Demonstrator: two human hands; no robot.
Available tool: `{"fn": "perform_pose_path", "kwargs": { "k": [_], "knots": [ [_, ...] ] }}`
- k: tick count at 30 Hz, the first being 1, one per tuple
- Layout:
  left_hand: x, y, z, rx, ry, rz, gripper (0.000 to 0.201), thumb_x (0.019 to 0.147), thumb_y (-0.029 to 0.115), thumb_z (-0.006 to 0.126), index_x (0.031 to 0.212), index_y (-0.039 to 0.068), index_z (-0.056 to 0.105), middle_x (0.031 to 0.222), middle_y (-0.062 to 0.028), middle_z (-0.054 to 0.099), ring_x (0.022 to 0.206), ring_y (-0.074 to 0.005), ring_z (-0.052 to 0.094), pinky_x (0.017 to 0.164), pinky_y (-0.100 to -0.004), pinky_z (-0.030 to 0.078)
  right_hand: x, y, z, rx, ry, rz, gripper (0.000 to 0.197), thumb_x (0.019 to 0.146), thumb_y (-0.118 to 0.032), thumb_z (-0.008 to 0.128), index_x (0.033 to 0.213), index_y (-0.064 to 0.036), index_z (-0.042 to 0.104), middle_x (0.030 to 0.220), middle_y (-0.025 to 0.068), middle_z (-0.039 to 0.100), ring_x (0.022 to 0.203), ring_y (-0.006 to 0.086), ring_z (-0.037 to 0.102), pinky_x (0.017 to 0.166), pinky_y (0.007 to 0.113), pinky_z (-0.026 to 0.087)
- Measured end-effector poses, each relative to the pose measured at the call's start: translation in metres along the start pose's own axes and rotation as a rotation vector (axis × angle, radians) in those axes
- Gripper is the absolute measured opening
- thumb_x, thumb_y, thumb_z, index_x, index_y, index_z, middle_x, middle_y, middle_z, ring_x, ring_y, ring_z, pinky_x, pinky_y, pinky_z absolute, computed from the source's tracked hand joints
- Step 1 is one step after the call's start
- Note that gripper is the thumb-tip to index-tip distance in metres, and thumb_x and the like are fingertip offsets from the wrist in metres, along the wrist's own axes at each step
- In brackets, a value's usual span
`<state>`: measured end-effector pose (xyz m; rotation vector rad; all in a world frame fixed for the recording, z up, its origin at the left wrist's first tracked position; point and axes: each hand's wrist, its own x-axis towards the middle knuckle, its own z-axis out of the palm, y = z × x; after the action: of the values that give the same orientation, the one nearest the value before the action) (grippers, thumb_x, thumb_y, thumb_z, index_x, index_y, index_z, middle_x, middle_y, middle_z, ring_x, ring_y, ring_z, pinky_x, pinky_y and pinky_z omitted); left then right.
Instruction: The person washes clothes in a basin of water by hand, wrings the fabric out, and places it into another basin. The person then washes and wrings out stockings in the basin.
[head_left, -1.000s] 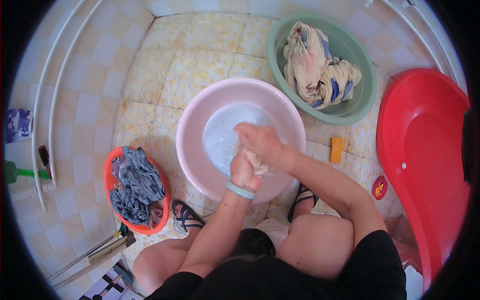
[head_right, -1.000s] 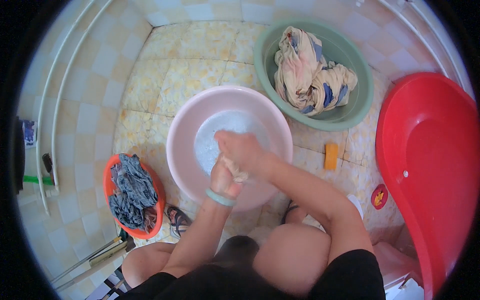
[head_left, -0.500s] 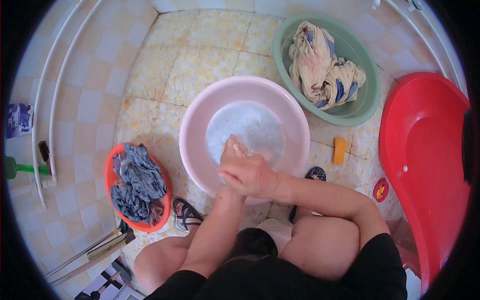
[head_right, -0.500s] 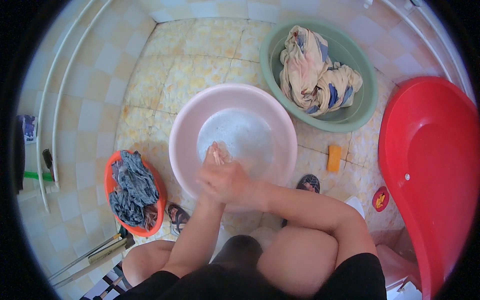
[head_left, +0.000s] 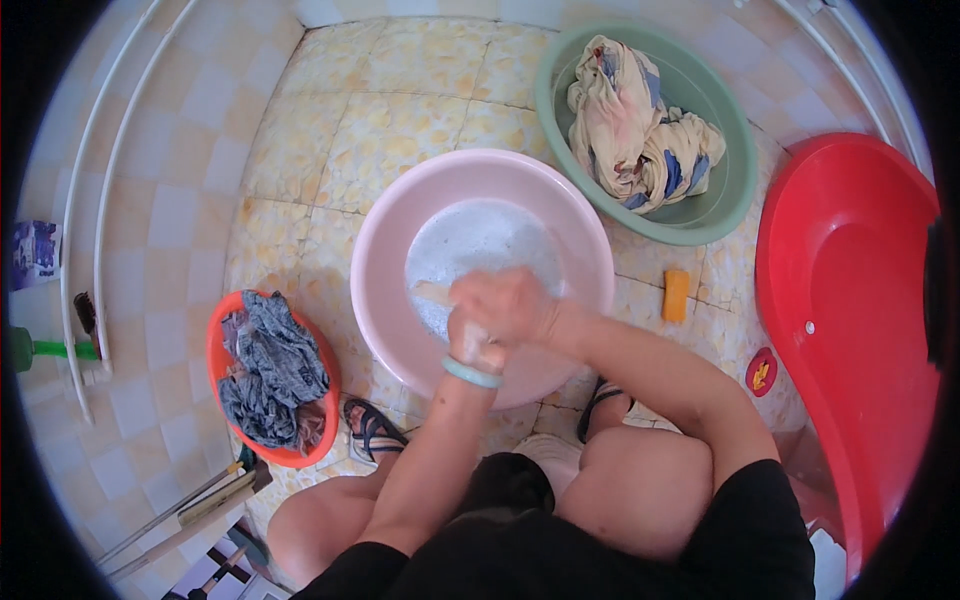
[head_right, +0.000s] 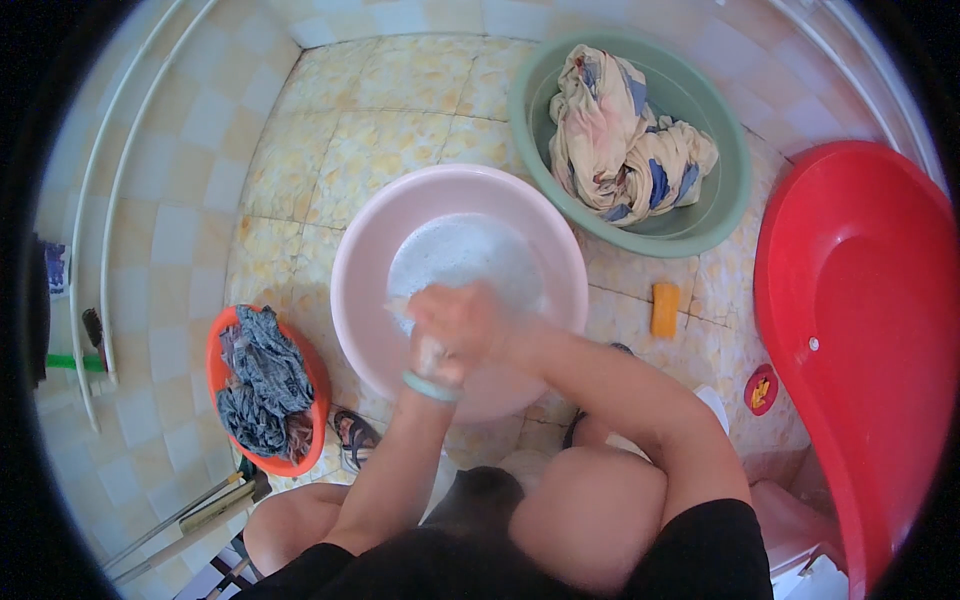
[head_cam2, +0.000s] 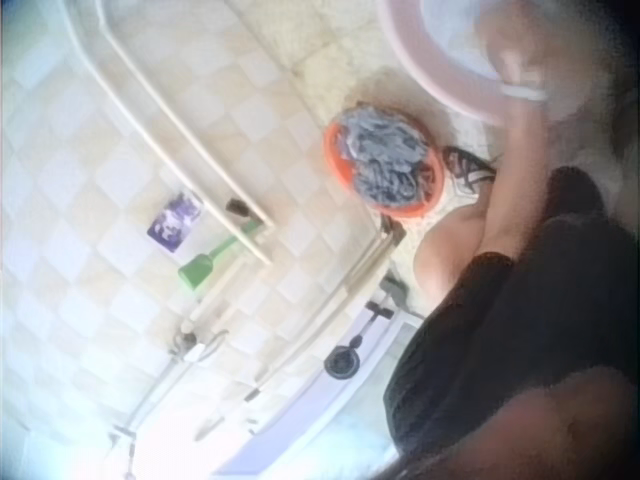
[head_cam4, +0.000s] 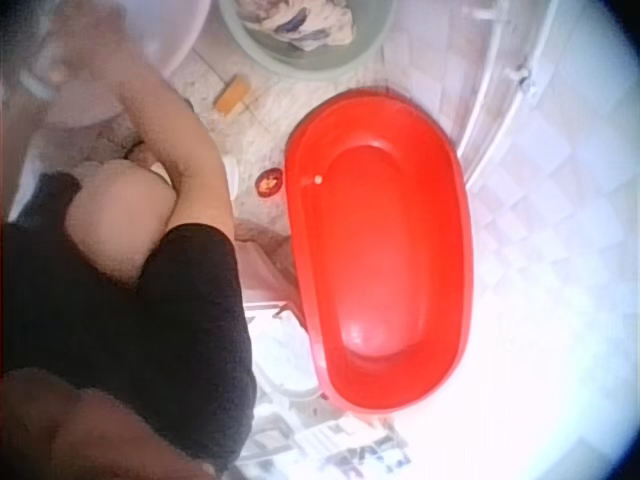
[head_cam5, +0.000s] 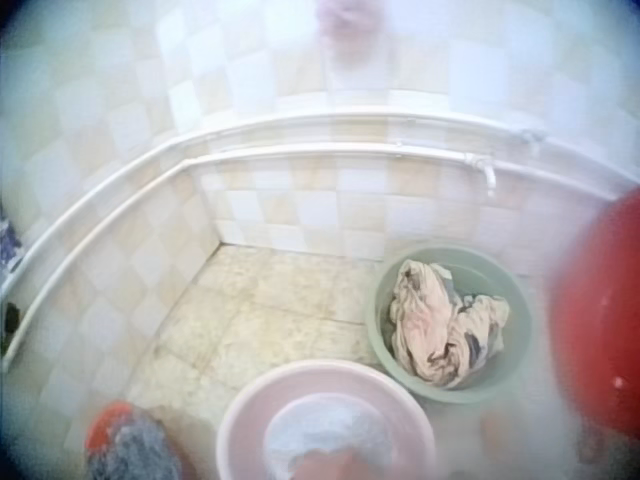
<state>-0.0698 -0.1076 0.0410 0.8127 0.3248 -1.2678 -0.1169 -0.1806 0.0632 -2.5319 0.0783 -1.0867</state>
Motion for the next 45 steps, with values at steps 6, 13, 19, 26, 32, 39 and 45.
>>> {"fn": "perform_pose_path", "kwargs": {
  "k": [6, 13, 19, 26, 32, 39, 45],
  "knots": [
    [0.005, 0.005, 0.004, -0.132, 0.128, 0.004, 0.031, 0.091, 0.033, 0.044, 0.105, 0.007, 0.053, 0.093, -0.0067, 0.058, 0.091, -0.0195, 0.056, 0.076, -0.0344, 0.047, -0.012, -0.002, -0.004, 0.282, -0.291, 0.683, 0.006, 0.079, -0.017, 0.056, 0.079, -0.0126, 0.061, 0.071, 0.0075, 0.061, 0.064, 0.0242, 0.061, 0.054, 0.036, 0.050],
    [0.000, -0.005, 0.007, -0.038, 0.070, -0.154, 0.031, 0.092, 0.031, 0.040, 0.106, 0.007, 0.053, 0.099, -0.0056, 0.059, 0.094, -0.0227, 0.057, 0.081, -0.0375, 0.047, -0.014, 0.035, -0.004, 0.002, -0.489, 0.323, 0.012, 0.082, -0.017, 0.054, 0.084, -0.0101, 0.063, 0.079, 0.0065, 0.062, 0.064, 0.0221, 0.061, 0.057, 0.035, 0.050],
    [0.004, 0.016, 0.015, -0.158, -0.032, -0.174, 0.039, 0.091, 0.035, 0.041, 0.113, 0.004, 0.050, 0.116, -0.0091, 0.055, 0.104, -0.0260, 0.054, 0.090, -0.0413, 0.042, -0.030, 0.074, -0.002, 0.546, 0.001, 1.172, 0.022, 0.088, -0.023, 0.053, 0.085, -0.0033, 0.063, 0.070, 0.0020, 0.055, 0.058, 0.0113, 0.055, 0.049, 0.026, 0.044],
    [-0.007, 0.020, 0.009, -0.031, -0.060, -0.171, 0.046, 0.090, 0.039, 0.047, 0.113, -0.001, 0.049, 0.116, -0.0161, 0.054, 0.108, -0.0271, 0.052, 0.092, -0.0400, 0.041, 0.001, 0.078, -0.043, 1.081, 0.379, 1.553, 0.017, 0.085, -0.014, 0.050, 0.089, -0.0040, 0.064, 0.066, 0.0022, 0.053, 0.056, 0.0116, 0.054, 0.052, 0.026, 0.044],
    [0.003, 0.020, -0.006, 0.323, -0.240, -0.277, 0.032, 0.089, 0.023, 0.052, 0.111, 0.000, 0.048, 0.108, -0.0122, 0.056, 0.097, -0.0214, 0.056, 0.083, -0.0353, 0.046, 0.000, 0.081, -0.047, 1.244, 0.262, 1.600, 0.024, 0.089, -0.026, 0.054, 0.090, -0.0032, 0.063, 0.060, -0.0015, 0.045, 0.052, 0.0104, 0.048, 0.048, 0.026, 0.042],
    [0.007, 0.018, -0.006, -0.027, -0.187, -0.012, 0.027, 0.091, 0.016, 0.047, 0.114, 0.003, 0.047, 0.108, -0.0107, 0.056, 0.098, -0.0210, 0.054, 0.082, -0.0365, 0.045, 0.002, 0.062, -0.040, 1.134, 0.227, 1.603, 0.030, 0.089, -0.033, 0.054, 0.088, -0.0037, 0.062, 0.060, -0.0038, 0.041, 0.054, 0.0073, 0.044, 0.051, 0.022, 0.041],
    [0.012, 0.017, -0.006, -0.153, 0.113, 0.038, 0.025, 0.095, 0.024, 0.040, 0.109, 0.005, 0.050, 0.104, -0.0080, 0.057, 0.096, -0.0206, 0.055, 0.080, -0.0350, 0.046, 0.004, 0.017, -0.018, 0.857, 0.072, 1.330, 0.024, 0.089, -0.027, 0.053, 0.082, -0.0058, 0.063, 0.071, 0.0011, 0.057, 0.063, 0.0097, 0.054, 0.059, 0.025, 0.045]
  ]
}}
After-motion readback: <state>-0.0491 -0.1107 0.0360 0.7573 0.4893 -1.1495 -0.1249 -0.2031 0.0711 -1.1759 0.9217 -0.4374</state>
